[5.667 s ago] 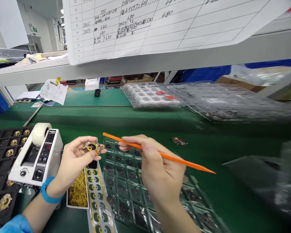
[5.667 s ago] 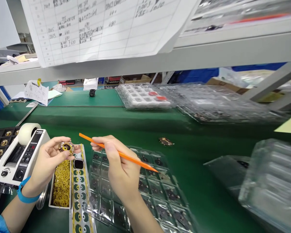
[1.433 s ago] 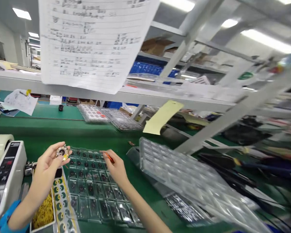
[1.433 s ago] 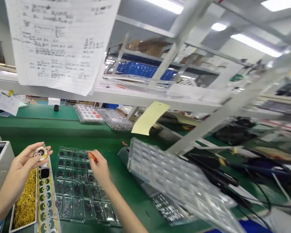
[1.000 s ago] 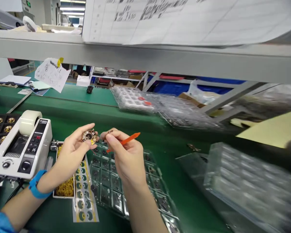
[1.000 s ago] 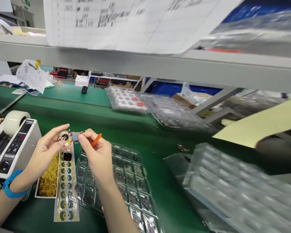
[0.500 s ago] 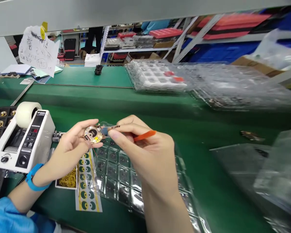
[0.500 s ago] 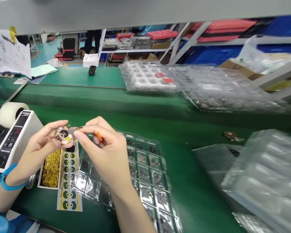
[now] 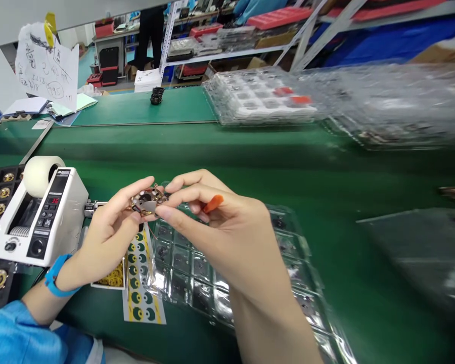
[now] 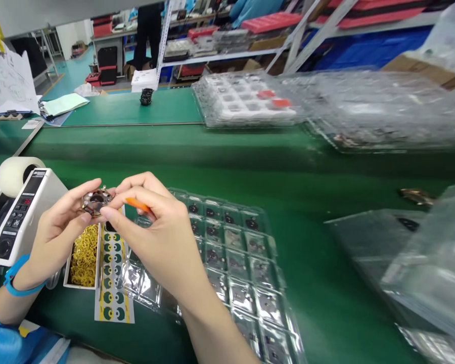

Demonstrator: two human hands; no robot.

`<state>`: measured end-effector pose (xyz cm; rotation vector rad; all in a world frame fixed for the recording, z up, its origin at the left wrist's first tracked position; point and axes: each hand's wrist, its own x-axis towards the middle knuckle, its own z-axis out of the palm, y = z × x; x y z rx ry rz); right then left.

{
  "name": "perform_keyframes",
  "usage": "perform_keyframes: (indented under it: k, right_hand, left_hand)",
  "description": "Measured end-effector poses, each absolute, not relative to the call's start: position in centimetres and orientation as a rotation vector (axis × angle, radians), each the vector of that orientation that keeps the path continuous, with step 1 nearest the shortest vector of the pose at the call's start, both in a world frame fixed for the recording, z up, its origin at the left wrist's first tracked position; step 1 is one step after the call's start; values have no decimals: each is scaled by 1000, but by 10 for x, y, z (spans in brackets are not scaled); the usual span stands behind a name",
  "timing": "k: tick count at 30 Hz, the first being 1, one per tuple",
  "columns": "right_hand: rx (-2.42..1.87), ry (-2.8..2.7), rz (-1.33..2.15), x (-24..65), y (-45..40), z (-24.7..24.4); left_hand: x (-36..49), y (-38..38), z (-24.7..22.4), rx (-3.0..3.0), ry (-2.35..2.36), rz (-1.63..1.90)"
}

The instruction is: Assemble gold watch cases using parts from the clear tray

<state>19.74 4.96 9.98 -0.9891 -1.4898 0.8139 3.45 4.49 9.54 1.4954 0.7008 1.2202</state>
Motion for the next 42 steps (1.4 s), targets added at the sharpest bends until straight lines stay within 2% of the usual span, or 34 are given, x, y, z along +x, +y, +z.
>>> perform_keyframes:
  k: [14, 26, 42]
  right_hand:
    - [-968, -1486, 912, 199, 52, 102]
    - [-1064, -1536, 617, 190, 50, 98]
    - [-1118, -1609, 463, 185, 51, 90]
  left_hand:
    - [31, 41, 94, 1695, 822, 1165]
    - [41, 40, 97, 1602, 927, 1219]
    - [48, 45, 91, 1534, 995, 1317]
